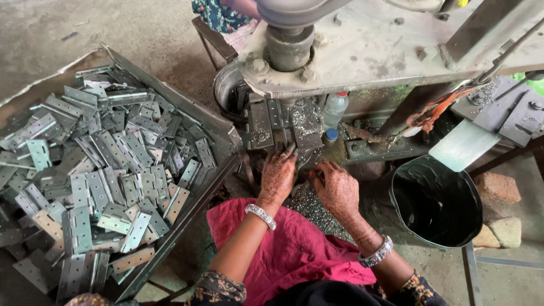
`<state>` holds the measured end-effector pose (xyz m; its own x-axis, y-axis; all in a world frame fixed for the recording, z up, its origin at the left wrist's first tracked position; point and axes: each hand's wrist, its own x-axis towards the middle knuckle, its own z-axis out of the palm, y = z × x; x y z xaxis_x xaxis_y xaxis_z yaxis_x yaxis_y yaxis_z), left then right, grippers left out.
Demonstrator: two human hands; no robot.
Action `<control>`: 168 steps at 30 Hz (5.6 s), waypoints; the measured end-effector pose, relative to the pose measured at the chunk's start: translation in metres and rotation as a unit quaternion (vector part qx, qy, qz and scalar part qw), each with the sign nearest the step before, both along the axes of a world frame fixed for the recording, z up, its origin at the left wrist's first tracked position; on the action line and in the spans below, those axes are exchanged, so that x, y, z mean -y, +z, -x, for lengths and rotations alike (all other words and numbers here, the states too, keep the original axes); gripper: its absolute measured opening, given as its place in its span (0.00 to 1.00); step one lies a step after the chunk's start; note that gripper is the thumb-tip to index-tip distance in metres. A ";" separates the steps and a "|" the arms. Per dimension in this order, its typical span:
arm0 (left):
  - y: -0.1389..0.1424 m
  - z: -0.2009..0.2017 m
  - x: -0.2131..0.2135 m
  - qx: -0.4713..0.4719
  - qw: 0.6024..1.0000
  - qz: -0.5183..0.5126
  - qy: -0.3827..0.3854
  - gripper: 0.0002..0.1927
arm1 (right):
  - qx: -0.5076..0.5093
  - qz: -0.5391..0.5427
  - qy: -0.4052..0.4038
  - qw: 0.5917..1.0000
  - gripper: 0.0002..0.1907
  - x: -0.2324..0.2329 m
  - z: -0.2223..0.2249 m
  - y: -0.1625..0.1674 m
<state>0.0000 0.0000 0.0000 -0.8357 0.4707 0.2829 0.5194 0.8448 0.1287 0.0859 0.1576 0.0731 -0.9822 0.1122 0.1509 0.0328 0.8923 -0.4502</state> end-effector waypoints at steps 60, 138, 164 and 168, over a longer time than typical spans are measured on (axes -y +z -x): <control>0.036 0.065 -0.011 -0.005 0.984 0.066 0.168 0.23 | 0.182 -0.025 0.077 0.980 0.23 -0.036 -0.007 -0.128; 0.019 0.048 -0.019 -0.027 0.984 0.034 0.171 0.25 | 0.193 -0.058 0.031 0.979 0.23 -0.035 -0.007 -0.137; 0.027 0.071 -0.022 -0.050 0.979 0.034 0.193 0.24 | 0.170 -0.075 0.057 0.981 0.23 -0.034 -0.008 -0.141; 0.031 0.064 -0.022 -0.001 0.980 0.027 0.197 0.24 | 0.234 -0.010 0.034 0.971 0.19 -0.030 -0.022 -0.160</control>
